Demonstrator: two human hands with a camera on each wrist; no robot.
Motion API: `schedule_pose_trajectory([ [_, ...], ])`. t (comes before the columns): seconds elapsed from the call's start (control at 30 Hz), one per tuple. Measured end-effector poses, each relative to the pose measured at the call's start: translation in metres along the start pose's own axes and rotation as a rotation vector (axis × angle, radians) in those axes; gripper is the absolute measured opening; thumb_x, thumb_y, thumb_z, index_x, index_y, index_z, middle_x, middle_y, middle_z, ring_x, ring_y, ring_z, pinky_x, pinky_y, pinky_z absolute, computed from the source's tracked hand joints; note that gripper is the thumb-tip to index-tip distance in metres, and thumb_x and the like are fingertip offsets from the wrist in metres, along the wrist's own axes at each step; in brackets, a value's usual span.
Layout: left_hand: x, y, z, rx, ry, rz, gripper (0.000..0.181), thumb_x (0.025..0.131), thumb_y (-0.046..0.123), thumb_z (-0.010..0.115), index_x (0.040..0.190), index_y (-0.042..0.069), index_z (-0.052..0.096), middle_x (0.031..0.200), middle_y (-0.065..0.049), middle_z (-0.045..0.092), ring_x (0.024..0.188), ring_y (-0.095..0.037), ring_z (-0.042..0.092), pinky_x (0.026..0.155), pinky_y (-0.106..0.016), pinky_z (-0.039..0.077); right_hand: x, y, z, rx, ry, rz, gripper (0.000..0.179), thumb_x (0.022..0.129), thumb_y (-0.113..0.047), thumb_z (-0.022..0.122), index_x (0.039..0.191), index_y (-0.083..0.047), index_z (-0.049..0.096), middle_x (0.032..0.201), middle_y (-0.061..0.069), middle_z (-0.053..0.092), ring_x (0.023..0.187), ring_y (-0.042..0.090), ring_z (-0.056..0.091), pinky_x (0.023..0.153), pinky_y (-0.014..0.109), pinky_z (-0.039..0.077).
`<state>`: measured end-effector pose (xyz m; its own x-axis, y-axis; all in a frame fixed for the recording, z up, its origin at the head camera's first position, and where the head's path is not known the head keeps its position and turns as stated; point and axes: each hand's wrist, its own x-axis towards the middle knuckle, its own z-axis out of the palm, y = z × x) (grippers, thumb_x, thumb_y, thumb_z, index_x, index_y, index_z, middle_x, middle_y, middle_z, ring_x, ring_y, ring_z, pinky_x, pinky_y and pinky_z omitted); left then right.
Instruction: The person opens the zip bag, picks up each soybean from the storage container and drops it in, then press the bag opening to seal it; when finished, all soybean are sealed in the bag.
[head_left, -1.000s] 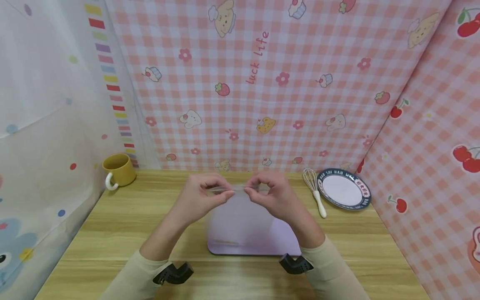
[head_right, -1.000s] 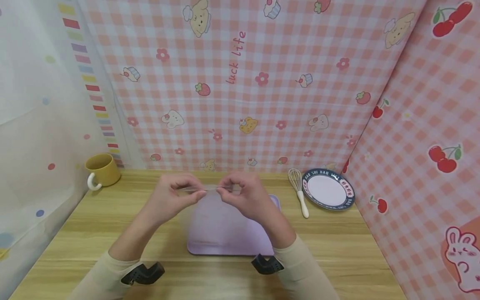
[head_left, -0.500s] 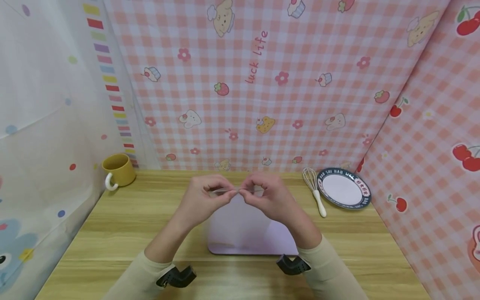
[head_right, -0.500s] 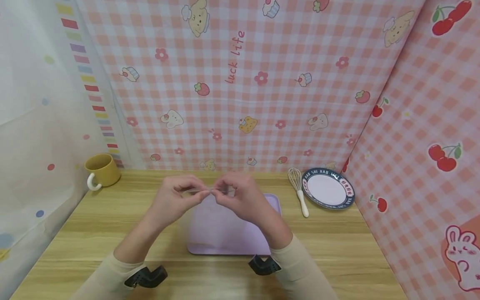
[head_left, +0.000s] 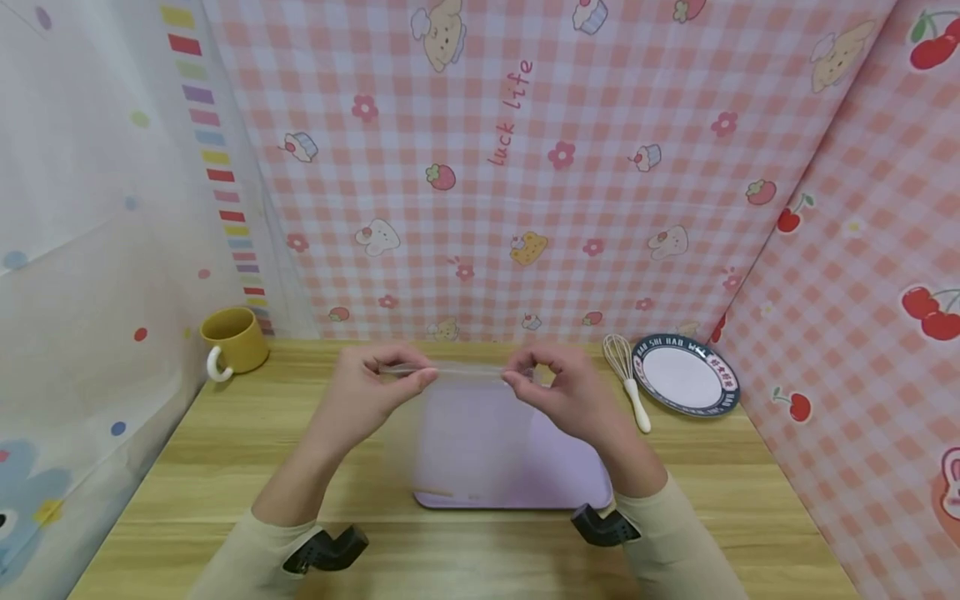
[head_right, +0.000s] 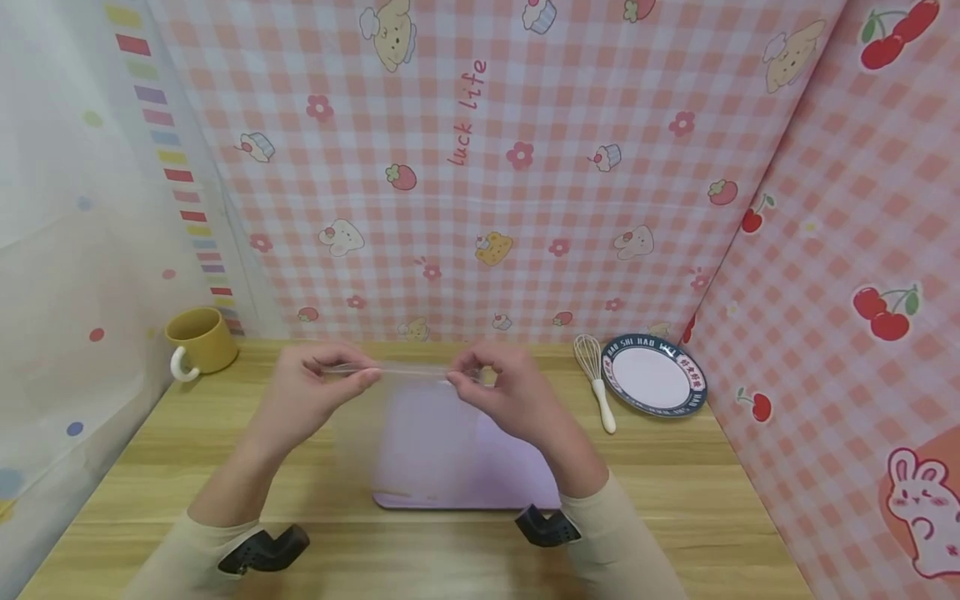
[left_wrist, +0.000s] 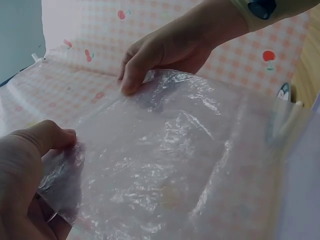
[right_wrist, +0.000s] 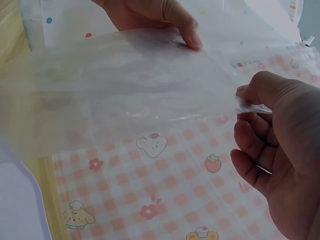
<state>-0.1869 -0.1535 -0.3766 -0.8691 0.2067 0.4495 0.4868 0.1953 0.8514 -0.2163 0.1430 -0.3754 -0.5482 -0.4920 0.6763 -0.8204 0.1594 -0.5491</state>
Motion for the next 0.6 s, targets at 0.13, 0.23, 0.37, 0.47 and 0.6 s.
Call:
schedule_pose_trajectory([
  [0.13, -0.002, 0.001, -0.011, 0.020, 0.029, -0.023, 0.006, 0.099, 0.020, 0.086, 0.096, 0.014, 0.087, 0.095, -0.004, 0.081, 0.082, -0.020, 0.068, 0.065, -0.027, 0.053, -0.004, 0.000, -0.007, -0.007, 0.023, 0.037, 0.018, 0.097, 0.010, 0.077, 0.095, -0.008, 0.077, 0.086, -0.001, 0.072, 0.079, 0.013, 0.061, 0.072, 0.027, 0.053],
  [0.23, -0.005, 0.002, -0.017, 0.034, 0.049, -0.029, 0.004, 0.099, 0.018, 0.086, 0.095, 0.015, 0.086, 0.091, -0.002, 0.080, 0.075, -0.020, 0.062, 0.059, -0.028, 0.046, -0.006, 0.000, -0.009, -0.004, 0.037, 0.062, 0.020, 0.097, 0.009, 0.077, 0.093, -0.010, 0.077, 0.087, -0.002, 0.073, 0.078, 0.012, 0.063, 0.073, 0.024, 0.053],
  [0.37, -0.007, 0.000, -0.024, 0.060, 0.073, -0.037, 0.005, 0.099, 0.017, 0.085, 0.094, 0.016, 0.086, 0.090, -0.002, 0.079, 0.076, -0.021, 0.064, 0.061, -0.029, 0.050, -0.006, 0.002, -0.011, 0.004, 0.048, 0.073, 0.020, 0.097, 0.011, 0.076, 0.092, -0.009, 0.076, 0.085, 0.000, 0.072, 0.077, 0.012, 0.063, 0.072, 0.024, 0.053],
  [0.47, -0.009, -0.004, -0.030, 0.067, 0.082, -0.038, 0.006, 0.100, 0.017, 0.085, 0.094, 0.016, 0.086, 0.090, -0.002, 0.079, 0.077, -0.021, 0.065, 0.062, -0.028, 0.051, -0.006, 0.004, -0.012, 0.002, 0.052, 0.071, 0.020, 0.097, 0.012, 0.076, 0.093, -0.007, 0.076, 0.087, 0.001, 0.074, 0.079, 0.012, 0.065, 0.075, 0.024, 0.054],
  [0.6, -0.012, -0.005, -0.036, 0.034, 0.100, -0.032, 0.006, 0.101, 0.012, 0.083, 0.096, 0.011, 0.086, 0.090, -0.005, 0.080, 0.078, -0.020, 0.071, 0.064, -0.027, 0.056, -0.006, 0.007, -0.013, 0.009, 0.048, 0.077, 0.021, 0.097, 0.012, 0.076, 0.092, -0.009, 0.076, 0.090, 0.001, 0.077, 0.082, 0.013, 0.069, 0.077, 0.024, 0.056],
])
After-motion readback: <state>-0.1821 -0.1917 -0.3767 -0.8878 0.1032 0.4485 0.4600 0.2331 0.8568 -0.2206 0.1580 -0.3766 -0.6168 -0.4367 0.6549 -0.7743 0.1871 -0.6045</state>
